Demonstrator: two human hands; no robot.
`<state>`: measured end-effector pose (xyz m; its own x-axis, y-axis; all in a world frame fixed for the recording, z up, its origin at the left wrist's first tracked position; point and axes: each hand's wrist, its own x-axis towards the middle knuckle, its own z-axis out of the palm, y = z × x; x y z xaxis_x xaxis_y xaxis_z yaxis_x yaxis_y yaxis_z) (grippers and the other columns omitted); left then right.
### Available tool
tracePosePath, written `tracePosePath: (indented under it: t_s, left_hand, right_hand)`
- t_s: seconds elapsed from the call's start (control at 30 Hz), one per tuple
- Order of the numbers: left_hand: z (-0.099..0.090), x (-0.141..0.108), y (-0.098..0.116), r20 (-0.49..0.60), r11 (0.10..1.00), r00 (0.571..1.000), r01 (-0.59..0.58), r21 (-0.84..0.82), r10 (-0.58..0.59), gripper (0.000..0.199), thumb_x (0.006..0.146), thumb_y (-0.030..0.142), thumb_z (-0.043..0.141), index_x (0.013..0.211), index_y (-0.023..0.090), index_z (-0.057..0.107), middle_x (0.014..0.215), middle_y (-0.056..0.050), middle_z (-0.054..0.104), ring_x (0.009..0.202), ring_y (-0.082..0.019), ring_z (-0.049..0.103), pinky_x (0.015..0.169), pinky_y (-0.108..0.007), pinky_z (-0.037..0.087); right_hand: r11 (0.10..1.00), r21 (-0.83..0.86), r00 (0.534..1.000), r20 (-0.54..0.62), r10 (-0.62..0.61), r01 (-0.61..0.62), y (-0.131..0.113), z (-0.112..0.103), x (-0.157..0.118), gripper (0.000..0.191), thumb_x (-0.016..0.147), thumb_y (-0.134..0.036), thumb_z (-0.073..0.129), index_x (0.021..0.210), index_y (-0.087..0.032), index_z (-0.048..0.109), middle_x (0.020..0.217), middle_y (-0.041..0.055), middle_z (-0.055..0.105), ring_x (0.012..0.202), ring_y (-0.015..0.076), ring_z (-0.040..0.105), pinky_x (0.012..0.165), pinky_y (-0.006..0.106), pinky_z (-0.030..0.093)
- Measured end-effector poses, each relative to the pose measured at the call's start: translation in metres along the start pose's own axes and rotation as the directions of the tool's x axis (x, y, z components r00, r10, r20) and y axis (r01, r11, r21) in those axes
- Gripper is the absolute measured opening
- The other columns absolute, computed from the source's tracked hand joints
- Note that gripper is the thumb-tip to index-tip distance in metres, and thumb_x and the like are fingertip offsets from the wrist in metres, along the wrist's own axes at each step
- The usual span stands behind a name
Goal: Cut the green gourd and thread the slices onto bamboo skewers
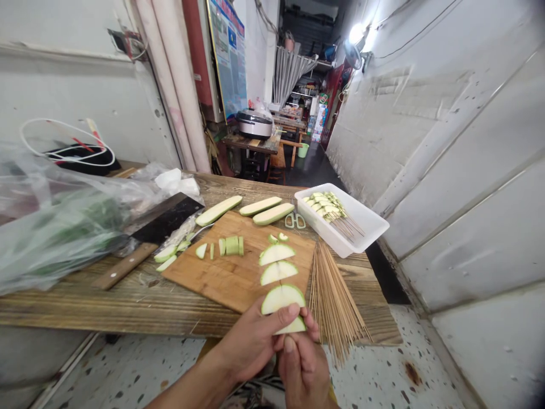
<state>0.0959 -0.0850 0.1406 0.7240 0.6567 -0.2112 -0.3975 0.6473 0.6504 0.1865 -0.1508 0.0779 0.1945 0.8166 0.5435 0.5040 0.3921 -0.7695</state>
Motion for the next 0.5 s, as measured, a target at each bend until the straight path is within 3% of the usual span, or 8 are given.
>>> tracePosePath:
  t_s: [0.27, 0.5]
  left_hand:
    - [-0.0005, 0.0009, -0.002, -0.022, 1.0, 1.0, 0.006, 0.012, -0.005, 0.021, 0.074, 0.032, 0.064, 0.077, 0.011, 0.064, 0.078, -0.009, 0.064, 0.078, -0.021, 0.062, 0.076, -0.033, 0.046]
    - [-0.0006, 0.0011, -0.0065, -0.006, 1.0, 1.0, -0.023, -0.005, 0.023, 0.017, 0.078, 0.027, 0.059, 0.077, 0.011, 0.065, 0.078, -0.008, 0.062, 0.078, -0.018, 0.061, 0.077, -0.032, 0.045]
  right_hand:
    - [1.0, 0.003, 1.0, 0.027, 0.013, -0.013, 0.0018, -0.0019, 0.0001, 0.036, 0.094, -0.029, 0.032, 0.078, -0.019, 0.063, 0.051, 0.0007, 0.052, 0.052, 0.0163, 0.055, 0.059, 0.028, 0.048]
    - [1.0, 0.006, 0.999, 0.036, -0.021, 0.021, -0.0034, -0.0049, 0.0046, 0.038, 0.094, -0.031, 0.032, 0.081, -0.018, 0.066, 0.059, 0.0033, 0.058, 0.054, 0.0159, 0.055, 0.055, 0.026, 0.047]
